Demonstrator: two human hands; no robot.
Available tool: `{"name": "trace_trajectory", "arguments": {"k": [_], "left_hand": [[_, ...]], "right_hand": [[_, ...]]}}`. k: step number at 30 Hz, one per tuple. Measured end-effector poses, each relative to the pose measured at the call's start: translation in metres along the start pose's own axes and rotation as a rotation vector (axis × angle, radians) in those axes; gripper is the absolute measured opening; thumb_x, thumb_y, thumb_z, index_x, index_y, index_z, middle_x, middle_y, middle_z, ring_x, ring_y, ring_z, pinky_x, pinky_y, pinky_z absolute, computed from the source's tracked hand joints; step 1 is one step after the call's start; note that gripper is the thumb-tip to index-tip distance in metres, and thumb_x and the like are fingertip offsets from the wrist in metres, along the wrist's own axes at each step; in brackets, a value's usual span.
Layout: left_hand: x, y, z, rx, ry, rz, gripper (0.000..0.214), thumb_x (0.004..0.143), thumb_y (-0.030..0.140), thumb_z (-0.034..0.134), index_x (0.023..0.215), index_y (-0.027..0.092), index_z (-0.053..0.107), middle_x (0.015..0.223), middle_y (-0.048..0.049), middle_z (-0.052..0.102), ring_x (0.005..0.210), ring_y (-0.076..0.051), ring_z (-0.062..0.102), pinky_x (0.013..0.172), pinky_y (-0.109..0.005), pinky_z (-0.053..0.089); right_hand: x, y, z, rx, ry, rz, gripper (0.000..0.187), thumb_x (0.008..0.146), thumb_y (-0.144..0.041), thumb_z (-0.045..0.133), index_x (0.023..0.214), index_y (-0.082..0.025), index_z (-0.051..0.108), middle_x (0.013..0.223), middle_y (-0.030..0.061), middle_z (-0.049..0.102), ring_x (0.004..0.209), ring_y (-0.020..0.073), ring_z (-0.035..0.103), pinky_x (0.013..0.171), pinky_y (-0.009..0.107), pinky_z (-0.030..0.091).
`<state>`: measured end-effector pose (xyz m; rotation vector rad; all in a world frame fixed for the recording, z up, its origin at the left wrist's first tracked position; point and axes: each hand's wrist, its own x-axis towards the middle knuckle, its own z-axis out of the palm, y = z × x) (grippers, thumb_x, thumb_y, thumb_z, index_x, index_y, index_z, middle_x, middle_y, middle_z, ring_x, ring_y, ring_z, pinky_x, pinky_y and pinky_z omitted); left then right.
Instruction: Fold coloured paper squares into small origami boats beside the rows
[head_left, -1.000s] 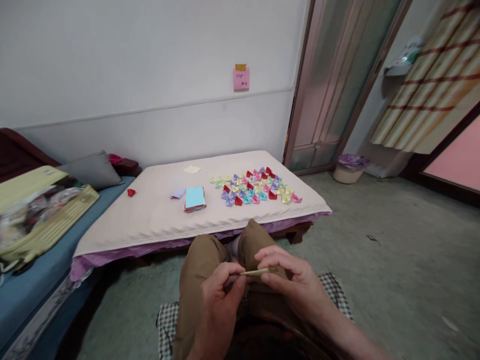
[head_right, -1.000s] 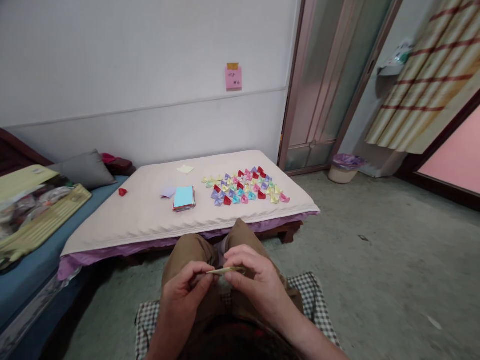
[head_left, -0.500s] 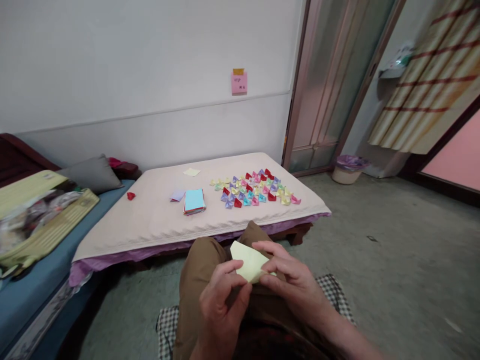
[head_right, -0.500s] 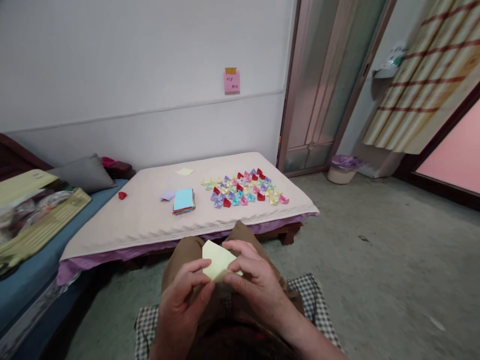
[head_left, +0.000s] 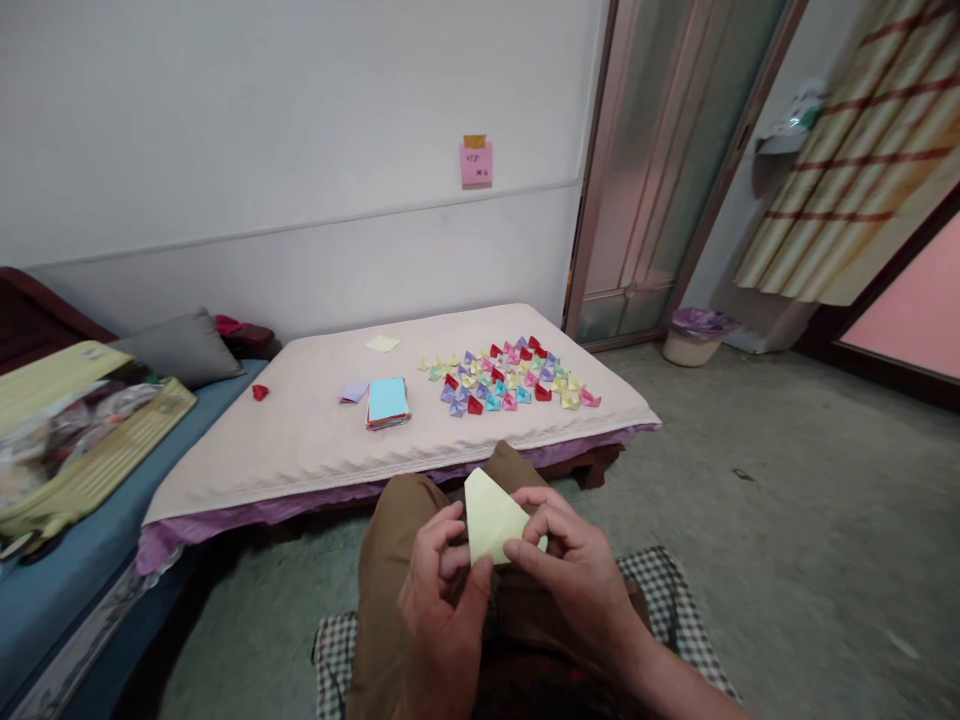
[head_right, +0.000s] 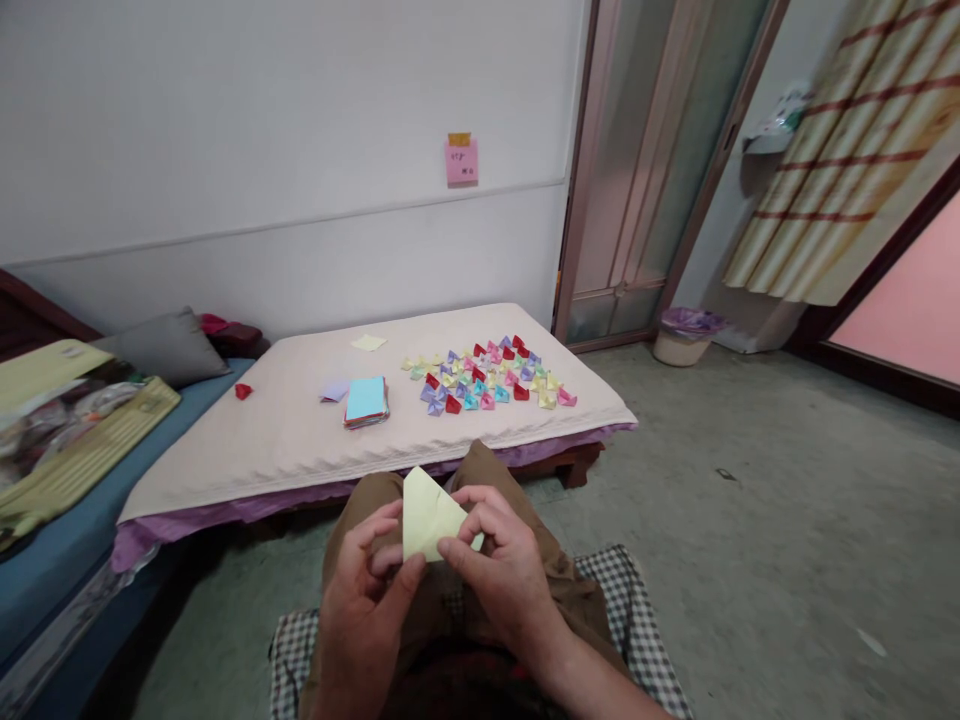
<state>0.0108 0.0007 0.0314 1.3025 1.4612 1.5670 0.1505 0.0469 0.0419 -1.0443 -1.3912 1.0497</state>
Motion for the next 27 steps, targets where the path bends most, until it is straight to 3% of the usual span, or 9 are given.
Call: {"name": "trace_trajectory", "arguments": {"k": [3,5,7,9,14,18,24,27], "left_hand": [[0.002,0.004,0.001,-0.024,-0.006,-0.160,0.043,0.072,0.026,0.068,0.112,0.019,0.053,0.104,-0.0104,0.071,0.076,-0.021,0.071,0.068,-0.028,0.054],[0.005,0.002,0.001,-0.062,-0.016,-0.259,0.045,0.070,0.027,0.070,0.111,0.016,0.054,0.085,-0.0085,0.075,0.075,-0.022,0.071,0.067,-0.028,0.054],[0.009,-0.003,0.002,-0.152,0.002,-0.338,0.044,0.066,0.028,0.072,0.105,0.014,0.057,0.076,-0.0083,0.075,0.073,-0.024,0.071,0.066,-0.029,0.054],[0.012,-0.008,0.003,-0.217,0.033,-0.389,0.041,0.064,0.029,0.073,0.099,0.014,0.061,0.074,-0.0087,0.075,0.071,-0.025,0.071,0.065,-0.031,0.054],[0.012,-0.001,0.007,-0.150,0.038,-0.318,0.020,0.061,0.025,0.073,0.079,0.016,0.071,0.091,-0.0081,0.075,0.075,-0.023,0.071,0.069,-0.028,0.054],[0.007,0.005,0.008,-0.158,0.022,-0.345,0.020,0.063,0.024,0.072,0.081,0.017,0.073,0.075,-0.0039,0.076,0.070,-0.021,0.069,0.067,-0.027,0.053],[0.007,-0.011,0.007,-0.296,-0.125,-0.448,0.019,0.064,0.026,0.074,0.078,0.014,0.073,0.070,-0.0038,0.072,0.069,-0.020,0.065,0.065,-0.026,0.049],[0.006,-0.009,0.007,-0.367,-0.125,-0.483,0.020,0.066,0.027,0.072,0.081,0.013,0.074,0.067,-0.0034,0.070,0.066,-0.018,0.062,0.064,-0.026,0.046]], "right_hand": [[0.001,0.005,0.003,0.047,0.033,0.023,0.019,0.062,-0.017,0.072,0.055,-0.018,0.055,0.098,0.0075,0.061,0.090,0.0237,0.058,0.073,0.029,0.044],[0.001,0.010,0.006,0.179,0.066,0.088,0.019,0.060,-0.016,0.074,0.072,-0.019,0.059,0.100,0.0061,0.061,0.088,0.0223,0.059,0.070,0.028,0.046],[-0.001,0.016,0.010,0.370,0.090,0.176,0.041,0.059,-0.017,0.076,0.095,-0.022,0.057,0.100,0.0047,0.062,0.085,0.0207,0.060,0.069,0.028,0.047],[-0.003,0.021,0.015,0.517,0.055,0.252,0.055,0.057,-0.019,0.078,0.106,-0.022,0.052,0.095,0.0037,0.064,0.083,0.0199,0.061,0.070,0.028,0.048],[-0.006,0.021,0.021,0.531,-0.046,0.327,0.042,0.056,-0.020,0.078,0.093,-0.016,0.059,0.081,0.0023,0.067,0.075,0.0189,0.060,0.068,0.027,0.046],[-0.005,0.017,0.019,0.477,-0.025,0.319,0.029,0.063,-0.021,0.073,0.088,-0.017,0.059,0.077,0.0013,0.066,0.070,0.0175,0.059,0.064,0.026,0.047],[-0.006,0.015,0.011,0.363,-0.076,0.258,0.023,0.073,-0.024,0.065,0.093,-0.018,0.057,0.075,0.0001,0.064,0.066,0.0155,0.058,0.060,0.025,0.047],[-0.007,0.013,0.008,0.231,-0.092,0.182,0.021,0.073,-0.021,0.063,0.093,-0.018,0.058,0.076,-0.0001,0.063,0.068,0.0155,0.057,0.060,0.024,0.046]]}}
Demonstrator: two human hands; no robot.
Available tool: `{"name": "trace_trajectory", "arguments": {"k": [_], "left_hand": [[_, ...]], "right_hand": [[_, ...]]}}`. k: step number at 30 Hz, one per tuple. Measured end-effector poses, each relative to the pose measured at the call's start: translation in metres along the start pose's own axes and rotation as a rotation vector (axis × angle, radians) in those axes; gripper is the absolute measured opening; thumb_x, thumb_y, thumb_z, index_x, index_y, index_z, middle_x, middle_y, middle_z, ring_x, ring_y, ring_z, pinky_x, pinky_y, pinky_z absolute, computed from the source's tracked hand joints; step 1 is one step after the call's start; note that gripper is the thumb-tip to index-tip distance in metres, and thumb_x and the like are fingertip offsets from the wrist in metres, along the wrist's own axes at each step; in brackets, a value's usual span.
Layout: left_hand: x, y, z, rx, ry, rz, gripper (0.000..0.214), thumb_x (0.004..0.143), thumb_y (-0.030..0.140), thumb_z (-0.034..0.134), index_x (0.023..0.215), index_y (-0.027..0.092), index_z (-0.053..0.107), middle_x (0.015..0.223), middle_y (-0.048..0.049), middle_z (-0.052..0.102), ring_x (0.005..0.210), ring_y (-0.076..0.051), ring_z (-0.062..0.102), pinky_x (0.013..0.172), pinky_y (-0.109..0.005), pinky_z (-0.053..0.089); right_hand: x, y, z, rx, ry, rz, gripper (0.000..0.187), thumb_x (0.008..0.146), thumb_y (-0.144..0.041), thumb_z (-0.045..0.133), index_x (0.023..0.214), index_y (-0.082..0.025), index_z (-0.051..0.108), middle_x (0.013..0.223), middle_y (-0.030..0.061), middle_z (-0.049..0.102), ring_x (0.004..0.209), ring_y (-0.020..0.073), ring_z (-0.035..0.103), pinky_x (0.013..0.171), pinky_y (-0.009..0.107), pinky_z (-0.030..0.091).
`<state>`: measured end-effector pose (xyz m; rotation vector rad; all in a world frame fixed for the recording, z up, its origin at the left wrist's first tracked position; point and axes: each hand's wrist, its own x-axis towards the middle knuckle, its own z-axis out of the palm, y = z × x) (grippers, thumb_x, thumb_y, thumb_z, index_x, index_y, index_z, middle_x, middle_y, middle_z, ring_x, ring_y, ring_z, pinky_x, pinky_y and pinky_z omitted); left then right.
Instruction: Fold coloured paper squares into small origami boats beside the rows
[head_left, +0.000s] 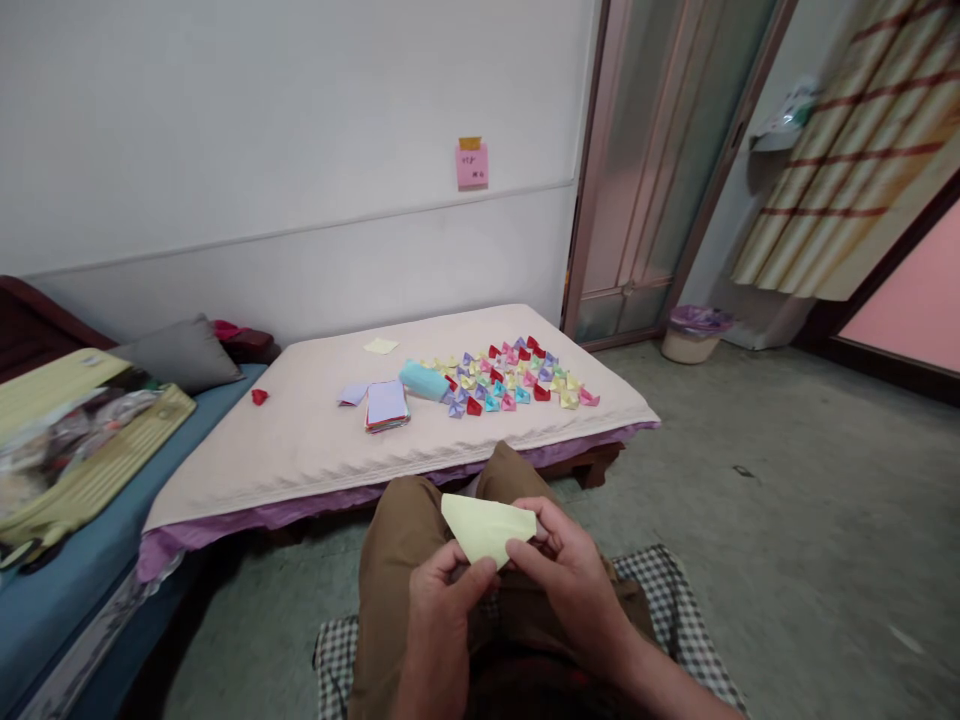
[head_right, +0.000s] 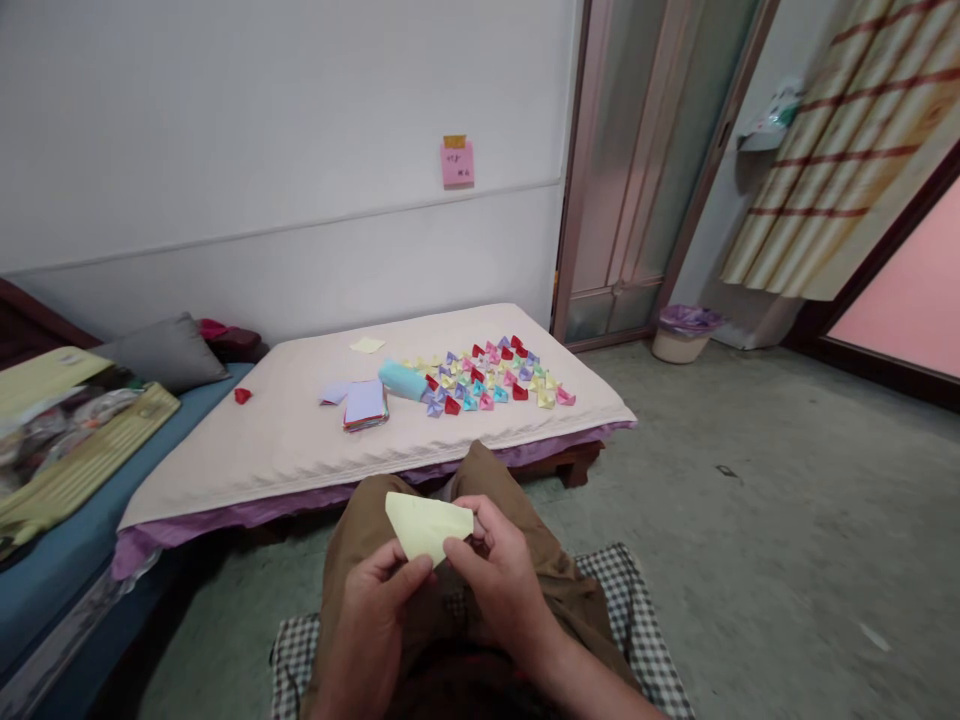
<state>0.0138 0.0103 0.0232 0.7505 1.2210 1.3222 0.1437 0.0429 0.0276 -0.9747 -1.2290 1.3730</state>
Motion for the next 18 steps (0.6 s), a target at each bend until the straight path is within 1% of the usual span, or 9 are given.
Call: {"name": "trace_trajectory", "arguments": {"k": [3,5,7,9,12,14,16,18], "left_hand": [[-0.0036,0.0034,0.0027,-0.034,0.003,0.025,0.021,0.065,0.027,0.072,0.081,0.012,0.075,0.062,-0.0026,0.068,0.065,-0.019,0.060,0.069,-0.029,0.047],[-0.0049,0.0043,0.0032,-0.028,0.014,0.052,0.020,0.064,0.026,0.073,0.078,0.012,0.076,0.057,-0.0017,0.065,0.065,-0.019,0.060,0.072,-0.031,0.047],[-0.0050,0.0039,0.0024,-0.023,0.014,0.061,0.019,0.063,0.026,0.074,0.076,0.012,0.076,0.057,-0.0016,0.065,0.066,-0.020,0.061,0.074,-0.033,0.048],[-0.0041,0.0031,0.0011,-0.032,0.003,0.065,0.020,0.062,0.026,0.075,0.078,0.013,0.076,0.063,-0.0029,0.068,0.069,-0.022,0.062,0.077,-0.035,0.048],[-0.0024,0.0029,-0.0004,-0.047,-0.006,0.071,0.021,0.060,0.025,0.076,0.078,0.013,0.076,0.081,-0.0064,0.073,0.082,-0.026,0.063,0.082,-0.037,0.047],[-0.0016,0.0033,-0.0009,-0.041,-0.008,0.072,0.021,0.059,0.025,0.077,0.077,0.014,0.076,0.088,-0.0078,0.073,0.090,-0.028,0.063,0.085,-0.037,0.047],[-0.0013,0.0038,-0.0015,-0.029,-0.013,0.070,0.021,0.059,0.024,0.077,0.078,0.014,0.076,0.090,-0.0078,0.073,0.094,-0.029,0.062,0.086,-0.038,0.046],[-0.0014,0.0038,-0.0021,-0.016,-0.019,0.082,0.019,0.060,0.024,0.077,0.077,0.014,0.076,0.089,-0.0072,0.073,0.094,-0.029,0.062,0.087,-0.037,0.045]], "right_hand": [[-0.0023,-0.0005,-0.0019,-0.124,0.067,-0.100,0.037,0.072,-0.018,0.062,0.109,-0.021,0.057,0.077,-0.0011,0.062,0.067,0.0152,0.057,0.060,0.024,0.046],[-0.0036,0.0001,-0.0038,-0.188,0.104,-0.179,0.041,0.073,-0.017,0.062,0.114,-0.023,0.057,0.085,0.0008,0.064,0.071,0.0162,0.058,0.064,0.025,0.047],[-0.0042,0.0003,-0.0060,-0.229,0.076,-0.231,0.034,0.074,-0.016,0.061,0.108,-0.023,0.062,0.096,0.0034,0.065,0.082,0.0185,0.060,0.072,0.027,0.047],[-0.0042,0.0002,-0.0080,-0.240,0.028,-0.227,0.027,0.075,-0.016,0.061,0.101,-0.023,0.064,0.099,0.0039,0.066,0.087,0.0199,0.060,0.073,0.027,0.047],[-0.0035,0.0000,-0.0098,-0.222,0.002,-0.156,0.027,0.075,-0.017,0.062,0.101,-0.023,0.063,0.094,0.0023,0.066,0.080,0.0183,0.060,0.068,0.025,0.047],[-0.0031,-0.0006,-0.0102,-0.187,-0.012,-0.116,0.028,0.075,-0.017,0.062,0.102,-0.023,0.062,0.090,0.0014,0.065,0.074,0.0170,0.059,0.065,0.025,0.046],[-0.0026,-0.0024,-0.0100,-0.169,-0.030,-0.120,0.023,0.075,-0.018,0.063,0.098,-0.022,0.064,0.085,0.0008,0.063,0.072,0.0165,0.057,0.064,0.025,0.044],[-0.0019,-0.0057,-0.0094,-0.175,-0.042,-0.171,0.014,0.076,-0.018,0.063,0.089,-0.021,0.066,0.081,0.0006,0.062,0.072,0.0164,0.056,0.064,0.025,0.043]]}}
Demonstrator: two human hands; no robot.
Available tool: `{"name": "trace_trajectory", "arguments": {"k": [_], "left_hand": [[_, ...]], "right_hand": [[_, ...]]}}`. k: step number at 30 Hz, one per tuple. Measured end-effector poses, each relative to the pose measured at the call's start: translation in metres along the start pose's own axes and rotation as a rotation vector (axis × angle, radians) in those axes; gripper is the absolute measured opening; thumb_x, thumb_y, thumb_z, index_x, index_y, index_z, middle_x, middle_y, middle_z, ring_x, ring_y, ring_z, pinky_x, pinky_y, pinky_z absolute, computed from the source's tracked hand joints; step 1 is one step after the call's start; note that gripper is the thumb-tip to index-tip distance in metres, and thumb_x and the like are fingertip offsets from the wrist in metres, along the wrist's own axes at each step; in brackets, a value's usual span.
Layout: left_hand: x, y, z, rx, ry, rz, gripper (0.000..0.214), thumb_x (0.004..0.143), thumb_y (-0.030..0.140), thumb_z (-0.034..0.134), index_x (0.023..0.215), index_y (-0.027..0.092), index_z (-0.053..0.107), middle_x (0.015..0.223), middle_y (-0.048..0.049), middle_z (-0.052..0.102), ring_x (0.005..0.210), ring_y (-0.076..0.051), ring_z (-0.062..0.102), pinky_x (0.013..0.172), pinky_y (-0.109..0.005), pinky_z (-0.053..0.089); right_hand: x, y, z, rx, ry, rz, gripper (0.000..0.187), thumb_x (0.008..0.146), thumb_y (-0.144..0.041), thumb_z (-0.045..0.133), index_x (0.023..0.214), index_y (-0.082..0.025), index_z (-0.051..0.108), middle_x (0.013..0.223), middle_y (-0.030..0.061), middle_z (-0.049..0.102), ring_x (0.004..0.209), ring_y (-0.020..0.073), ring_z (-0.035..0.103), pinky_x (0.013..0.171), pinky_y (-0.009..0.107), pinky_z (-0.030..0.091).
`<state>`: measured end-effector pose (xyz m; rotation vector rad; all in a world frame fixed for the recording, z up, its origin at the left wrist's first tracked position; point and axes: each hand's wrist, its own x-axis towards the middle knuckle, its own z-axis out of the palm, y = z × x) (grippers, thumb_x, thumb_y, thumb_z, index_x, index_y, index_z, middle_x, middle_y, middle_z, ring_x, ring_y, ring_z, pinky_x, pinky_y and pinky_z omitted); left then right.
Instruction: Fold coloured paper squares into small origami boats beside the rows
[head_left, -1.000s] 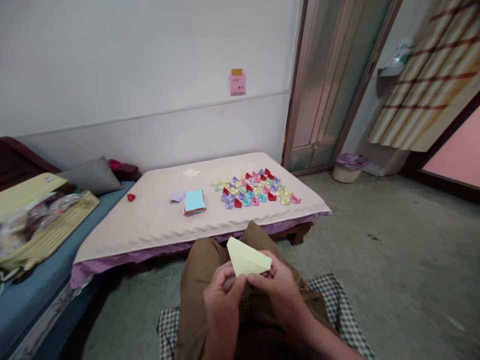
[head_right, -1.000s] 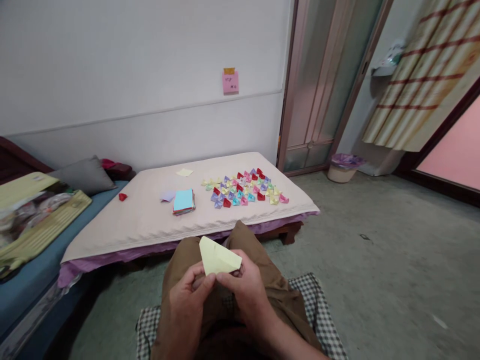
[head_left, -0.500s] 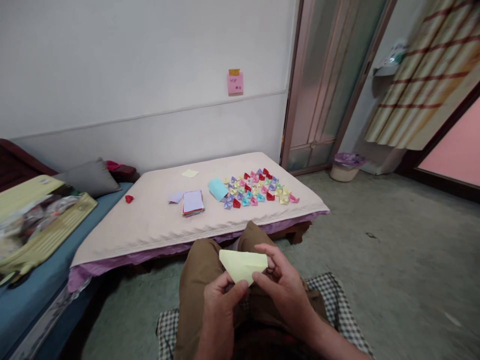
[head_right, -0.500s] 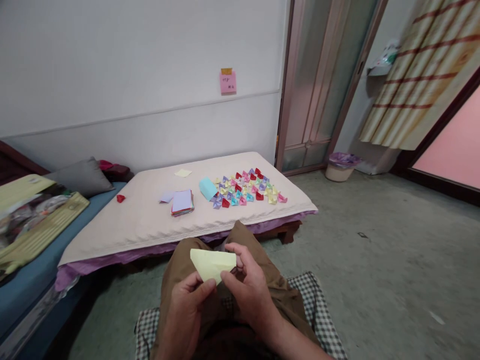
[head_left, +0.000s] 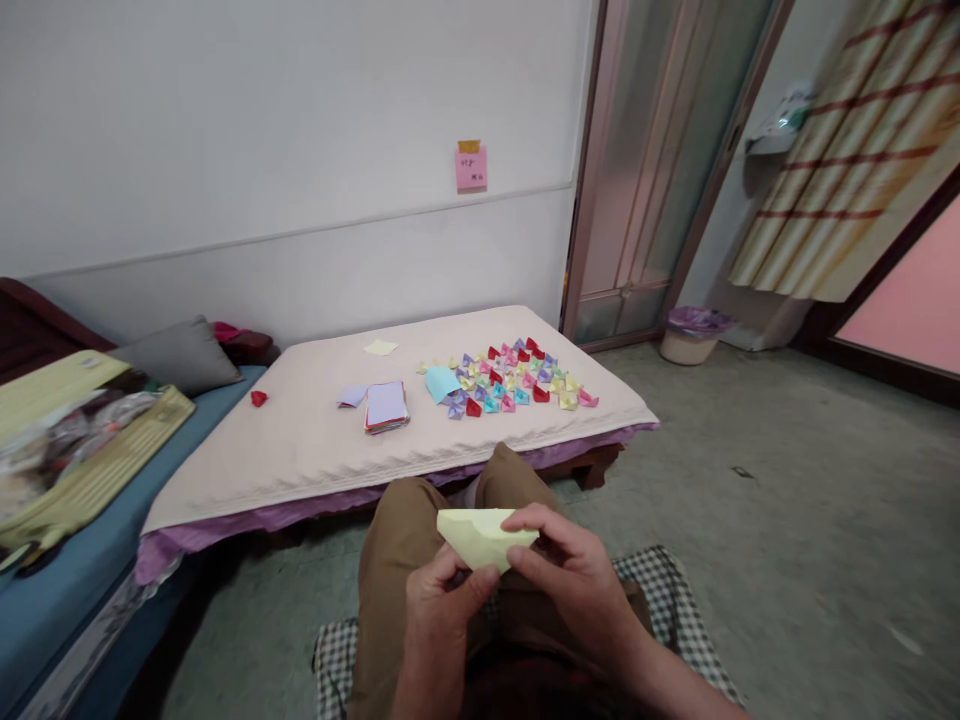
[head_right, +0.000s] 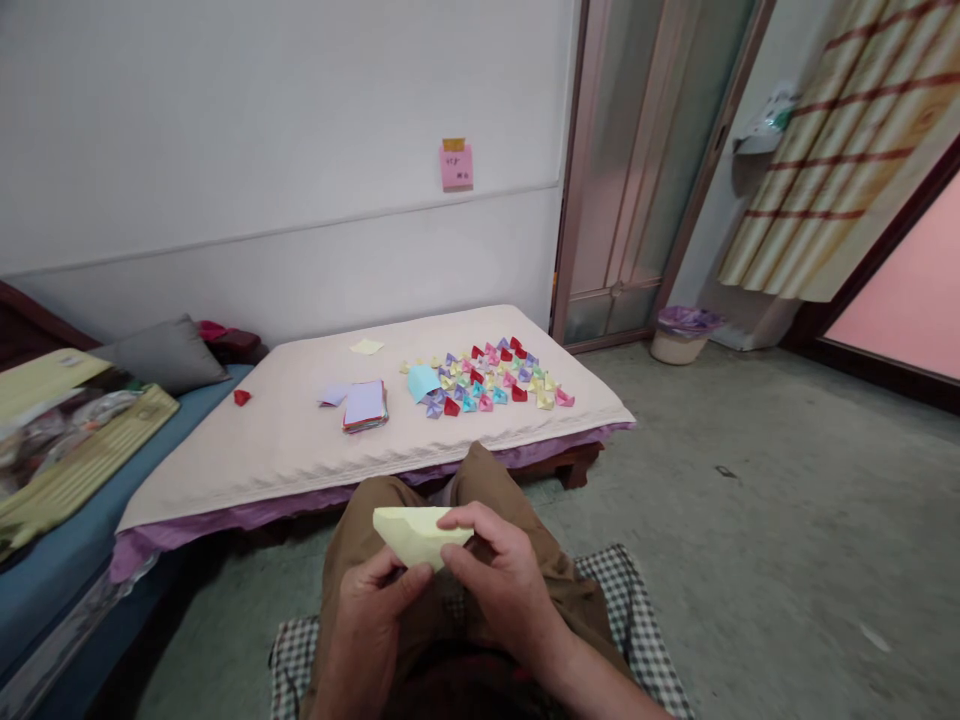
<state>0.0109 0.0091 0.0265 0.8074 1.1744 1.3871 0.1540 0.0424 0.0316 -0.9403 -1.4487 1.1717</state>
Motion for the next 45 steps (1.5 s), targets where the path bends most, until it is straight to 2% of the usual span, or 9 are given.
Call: {"name": "trace_trajectory", "arguments": {"k": [2,5,15,19,26,32,37,40,45], "left_hand": [[0.000,-0.001,-0.001,0.009,-0.010,0.016,0.016,0.061,0.023,0.076,0.075,0.015,0.076,0.088,-0.0066,0.073,0.092,-0.028,0.062,0.087,-0.036,0.045],[0.001,-0.003,-0.002,0.016,-0.010,0.014,0.017,0.060,0.024,0.077,0.074,0.015,0.077,0.084,-0.0060,0.073,0.087,-0.027,0.063,0.083,-0.035,0.047],[0.002,-0.003,-0.002,0.026,0.014,0.014,0.024,0.057,0.028,0.079,0.076,0.013,0.076,0.075,-0.0053,0.073,0.076,-0.024,0.064,0.076,-0.033,0.048],[0.000,-0.002,0.001,-0.021,-0.008,-0.018,0.027,0.057,0.027,0.079,0.080,0.013,0.076,0.075,-0.0059,0.073,0.077,-0.025,0.064,0.078,-0.036,0.048],[0.000,-0.002,0.000,-0.073,-0.024,-0.056,0.029,0.057,0.024,0.079,0.084,0.013,0.076,0.082,-0.0078,0.074,0.084,-0.027,0.065,0.081,-0.036,0.048],[0.001,-0.002,0.000,-0.079,-0.039,-0.041,0.028,0.058,0.024,0.079,0.083,0.013,0.076,0.083,-0.0081,0.074,0.085,-0.027,0.065,0.084,-0.038,0.048],[-0.003,0.002,0.005,-0.132,-0.052,-0.033,0.028,0.060,0.024,0.077,0.086,0.013,0.076,0.084,-0.0086,0.075,0.084,-0.027,0.066,0.084,-0.038,0.047],[-0.004,0.003,0.006,-0.157,-0.031,-0.032,0.024,0.061,0.021,0.075,0.084,0.013,0.076,0.084,-0.0087,0.075,0.083,-0.027,0.066,0.084,-0.038,0.047],[-0.001,0.000,0.004,-0.175,-0.015,-0.026,0.024,0.061,0.020,0.076,0.083,0.011,0.075,0.085,-0.0099,0.075,0.084,-0.027,0.066,0.086,-0.041,0.047]], "right_hand": [[0.001,-0.004,0.000,-0.014,-0.006,-0.065,0.007,0.076,-0.017,0.062,0.079,-0.020,0.068,0.075,0.0008,0.060,0.072,0.0165,0.055,0.065,0.025,0.041],[0.002,-0.008,0.000,-0.014,-0.010,-0.114,0.009,0.077,-0.017,0.061,0.071,-0.020,0.068,0.071,0.0011,0.058,0.070,0.0166,0.054,0.063,0.025,0.040],[0.002,-0.012,0.001,-0.017,-0.034,-0.124,0.014,0.077,-0.017,0.061,0.066,-0.020,0.070,0.070,0.0020,0.058,0.069,0.0170,0.055,0.062,0.026,0.042],[0.002,-0.008,0.001,0.010,0.009,-0.059,0.007,0.073,-0.018,0.064,0.074,-0.020,0.071,0.073,0.0013,0.061,0.069,0.0167,0.055,0.062,0.025,0.042],[0.001,-0.001,0.004,0.152,0.040,0.131,0.029,0.069,-0.019,0.067,0.098,-0.021,0.065,0.085,0.0014,0.065,0.074,0.0174,0.059,0.064,0.025,0.046],[0.002,-0.007,0.005,0.173,0.036,0.150,0.029,0.067,-0.019,0.069,0.096,-0.020,0.064,0.083,0.0016,0.064,0.073,0.0175,0.059,0.064,0.026,0.047],[0.000,-0.002,0.006,0.281,0.062,0.101,0.041,0.068,-0.017,0.069,0.105,-0.022,0.054,0.082,0.0003,0.062,0.075,0.0168,0.059,0.064,0.025,0.047],[-0.002,0.002,0.006,0.252,0.095,0.052,0.032,0.068,-0.015,0.069,0.096,-0.022,0.055,0.079,-0.0011,0.059,0.070,0.0141,0.057,0.062,0.023,0.045],[-0.002,0.001,0.006,0.221,0.087,0.083,0.026,0.067,-0.014,0.068,0.089,-0.021,0.054,0.072,-0.0036,0.055,0.063,0.0116,0.052,0.057,0.021,0.042]]}}
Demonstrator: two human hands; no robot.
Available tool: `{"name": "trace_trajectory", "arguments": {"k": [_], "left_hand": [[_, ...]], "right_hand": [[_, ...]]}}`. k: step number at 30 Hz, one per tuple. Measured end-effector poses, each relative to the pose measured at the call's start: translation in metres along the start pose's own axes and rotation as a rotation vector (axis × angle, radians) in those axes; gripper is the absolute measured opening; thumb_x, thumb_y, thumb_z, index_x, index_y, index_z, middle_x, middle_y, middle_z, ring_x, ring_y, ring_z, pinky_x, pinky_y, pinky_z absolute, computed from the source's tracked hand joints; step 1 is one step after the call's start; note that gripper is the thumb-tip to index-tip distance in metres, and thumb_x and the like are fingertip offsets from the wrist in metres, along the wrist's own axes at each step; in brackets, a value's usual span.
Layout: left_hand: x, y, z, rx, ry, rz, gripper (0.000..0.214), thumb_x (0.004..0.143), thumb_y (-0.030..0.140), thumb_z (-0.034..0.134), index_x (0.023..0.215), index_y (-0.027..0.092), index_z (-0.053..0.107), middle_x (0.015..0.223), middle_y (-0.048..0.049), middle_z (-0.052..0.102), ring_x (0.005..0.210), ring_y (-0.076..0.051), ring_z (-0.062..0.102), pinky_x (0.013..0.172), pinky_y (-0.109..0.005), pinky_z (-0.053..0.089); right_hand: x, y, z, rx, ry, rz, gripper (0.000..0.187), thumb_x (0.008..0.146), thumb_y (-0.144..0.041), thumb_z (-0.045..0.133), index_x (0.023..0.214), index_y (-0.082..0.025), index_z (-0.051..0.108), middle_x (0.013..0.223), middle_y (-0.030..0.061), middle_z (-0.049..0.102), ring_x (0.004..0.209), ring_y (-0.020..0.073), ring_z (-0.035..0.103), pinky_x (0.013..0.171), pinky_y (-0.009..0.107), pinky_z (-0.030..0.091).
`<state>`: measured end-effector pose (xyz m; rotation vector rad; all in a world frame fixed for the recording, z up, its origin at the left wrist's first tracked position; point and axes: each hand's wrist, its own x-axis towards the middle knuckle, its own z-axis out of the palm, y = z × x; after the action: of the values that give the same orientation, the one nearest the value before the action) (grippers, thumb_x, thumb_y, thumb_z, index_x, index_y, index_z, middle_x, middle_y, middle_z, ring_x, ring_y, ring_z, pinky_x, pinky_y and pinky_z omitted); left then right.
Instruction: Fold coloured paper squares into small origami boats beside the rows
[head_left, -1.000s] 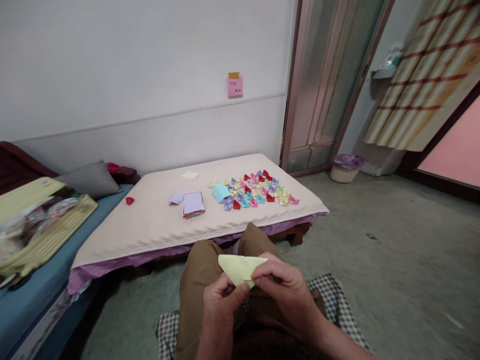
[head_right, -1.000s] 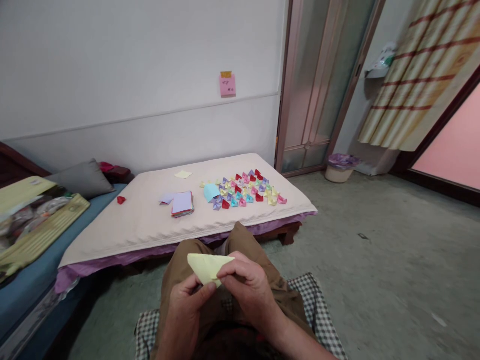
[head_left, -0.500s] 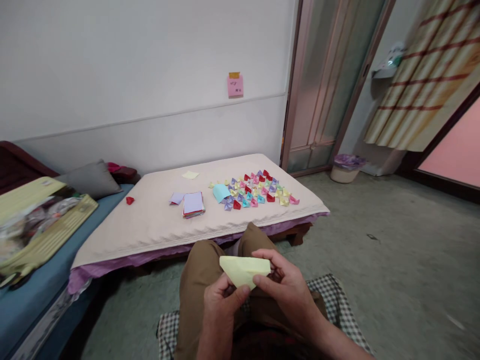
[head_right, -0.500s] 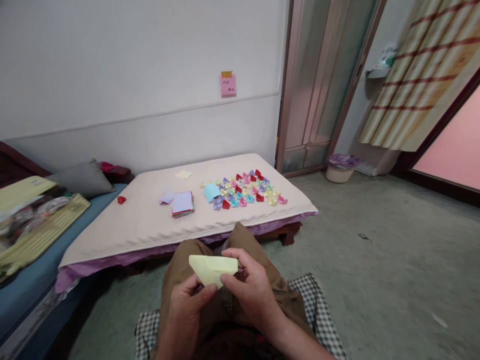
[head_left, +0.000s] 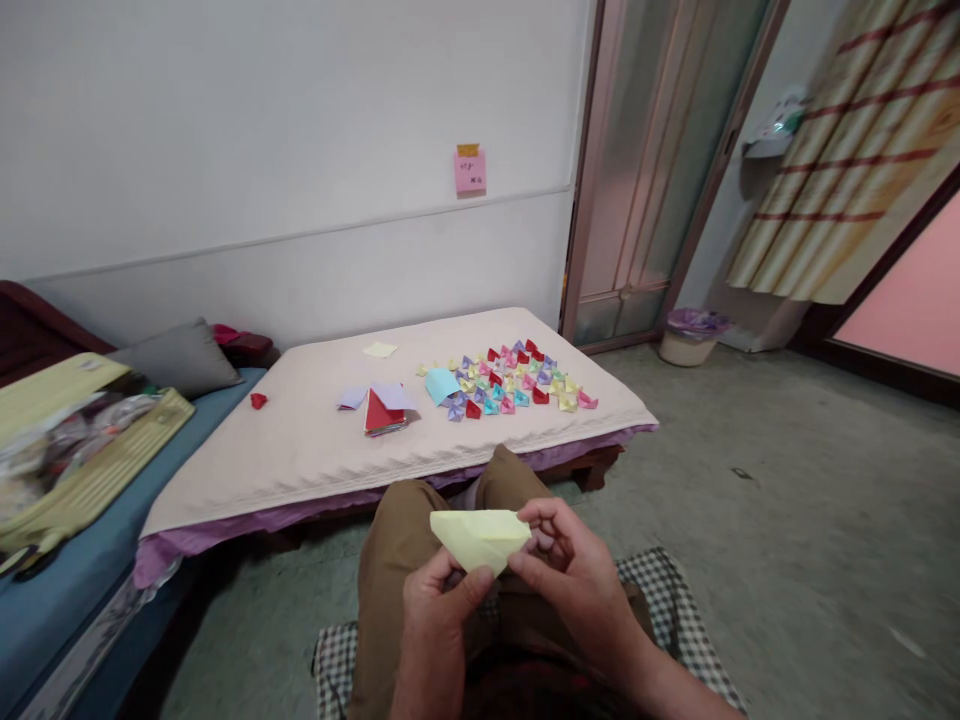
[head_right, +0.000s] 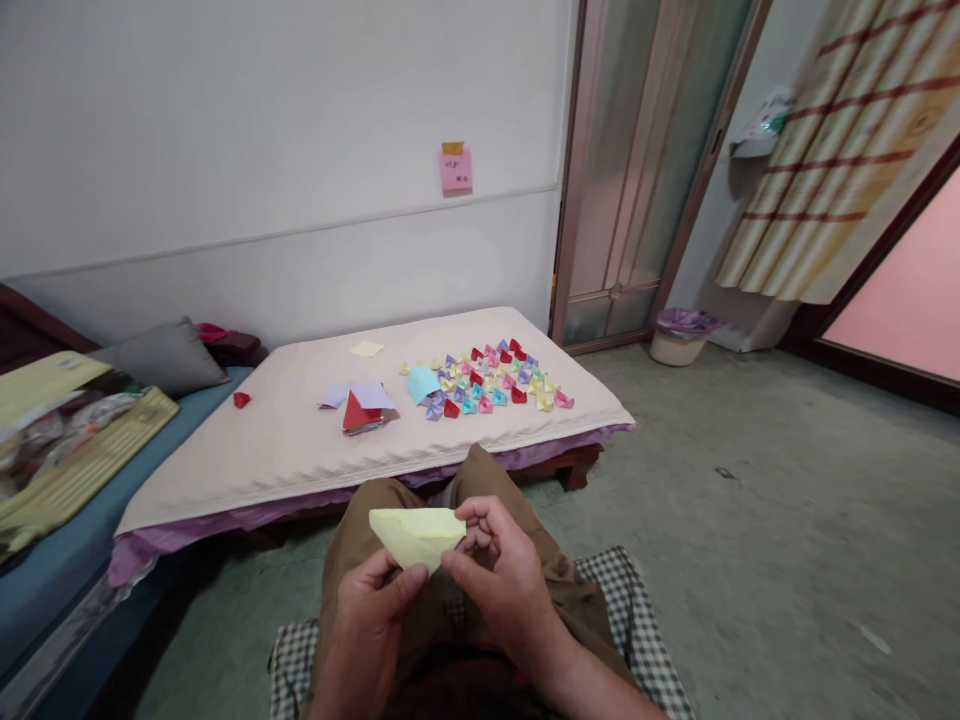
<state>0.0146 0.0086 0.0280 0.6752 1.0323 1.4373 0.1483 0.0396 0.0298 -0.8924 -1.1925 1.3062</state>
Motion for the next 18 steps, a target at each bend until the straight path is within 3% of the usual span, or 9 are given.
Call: {"name": "trace_trajectory", "arguments": {"k": [9,15,18], "left_hand": [[0.0009,-0.0022,-0.0016,0.030,0.016,0.013,0.026,0.060,0.020,0.076,0.085,0.012,0.075,0.086,-0.0095,0.075,0.086,-0.028,0.066,0.087,-0.041,0.047],[0.0010,-0.0019,-0.0022,0.053,0.034,0.022,0.030,0.059,0.021,0.077,0.087,0.011,0.075,0.082,-0.0097,0.075,0.083,-0.027,0.066,0.086,-0.041,0.048],[0.0002,-0.0014,-0.0023,0.064,0.031,0.011,0.031,0.059,0.024,0.077,0.087,0.011,0.075,0.084,-0.0105,0.075,0.084,-0.028,0.066,0.087,-0.041,0.047]], "right_hand": [[-0.0011,0.0013,-0.0023,-0.083,-0.002,-0.029,0.018,0.072,-0.016,0.066,0.087,-0.020,0.058,0.070,-0.0041,0.052,0.063,0.0111,0.049,0.059,0.021,0.041],[0.0029,-0.0006,-0.0010,0.050,-0.019,0.029,0.032,0.068,-0.016,0.069,0.096,-0.021,0.054,0.081,-0.0002,0.060,0.072,0.0145,0.057,0.063,0.024,0.046],[0.0026,0.0023,-0.0028,0.010,-0.026,0.003,0.027,0.071,-0.017,0.067,0.096,-0.021,0.057,0.079,-0.0007,0.059,0.069,0.0132,0.055,0.061,0.022,0.045]]}}
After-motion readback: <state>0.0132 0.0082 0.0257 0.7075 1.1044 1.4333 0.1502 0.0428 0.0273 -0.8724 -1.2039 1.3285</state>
